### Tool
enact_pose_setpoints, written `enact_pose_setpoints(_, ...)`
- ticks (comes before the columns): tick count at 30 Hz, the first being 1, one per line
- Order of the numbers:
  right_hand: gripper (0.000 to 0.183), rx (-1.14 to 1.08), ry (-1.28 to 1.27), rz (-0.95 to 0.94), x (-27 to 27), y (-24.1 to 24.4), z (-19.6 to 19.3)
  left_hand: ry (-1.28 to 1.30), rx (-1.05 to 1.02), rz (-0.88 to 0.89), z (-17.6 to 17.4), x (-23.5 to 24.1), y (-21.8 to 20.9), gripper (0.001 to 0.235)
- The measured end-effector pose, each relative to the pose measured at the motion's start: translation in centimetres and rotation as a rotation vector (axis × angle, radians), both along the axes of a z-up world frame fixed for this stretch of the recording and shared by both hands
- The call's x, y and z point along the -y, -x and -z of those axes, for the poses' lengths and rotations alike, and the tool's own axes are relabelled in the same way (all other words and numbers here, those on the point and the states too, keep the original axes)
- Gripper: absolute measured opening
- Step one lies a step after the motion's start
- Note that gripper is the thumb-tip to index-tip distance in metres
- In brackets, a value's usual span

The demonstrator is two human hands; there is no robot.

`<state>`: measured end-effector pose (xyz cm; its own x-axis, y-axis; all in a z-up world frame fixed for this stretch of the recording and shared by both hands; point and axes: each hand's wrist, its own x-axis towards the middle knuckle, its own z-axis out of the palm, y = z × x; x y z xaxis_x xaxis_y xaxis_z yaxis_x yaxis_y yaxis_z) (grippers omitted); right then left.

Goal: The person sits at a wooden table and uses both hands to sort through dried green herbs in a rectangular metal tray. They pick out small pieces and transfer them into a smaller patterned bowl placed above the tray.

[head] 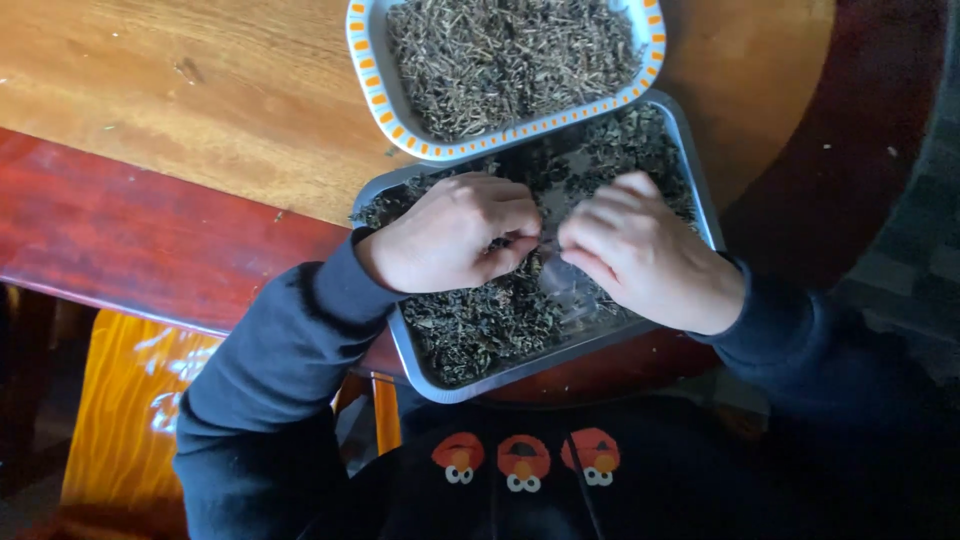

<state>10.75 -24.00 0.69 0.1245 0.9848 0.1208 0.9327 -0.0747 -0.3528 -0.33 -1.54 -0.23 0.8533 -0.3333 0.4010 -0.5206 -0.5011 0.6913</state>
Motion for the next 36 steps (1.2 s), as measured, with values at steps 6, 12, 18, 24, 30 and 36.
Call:
enact_pose_setpoints(6, 0.015, 0.107, 0.274, -0.145, 0.9, 1.8, -0.9, -0.079, -0.013, -0.023, 0.3, -0.1, 0.1, 0.008)
enact_pose_setpoints(12, 0.015, 0.194, 0.359, -0.194, 1.1, 1.8, 0.2, -0.105, -0.063, -0.018, -0.6, -0.3, 0.0, 0.008)
enact_pose_setpoints(18, 0.019, 0.197, 0.354, -0.165, 2.3, 0.9, 0.6, -0.114, -0.072, 0.008, -0.8, -0.4, 0.3, 0.008)
enact_pose_setpoints(24, 0.014, 0.179, 0.369, -0.181, 1.9, 0.8, 0.1, -0.165, -0.048, -0.004, 0.1, -0.5, 0.0, 0.008)
enact_pose_setpoints(30, 0.007, 0.135, 0.383, -0.253, 1.4, 1.4, 1.4, -0.151, -0.065, -0.022, 0.6, -0.4, 0.1, 0.008)
enact_pose_setpoints(36, 0.01, 0.117, 0.292, -0.221, 1.3, -0.2, 0.9, -0.133, -0.047, -0.025, 0.1, -0.5, 0.0, 0.01)
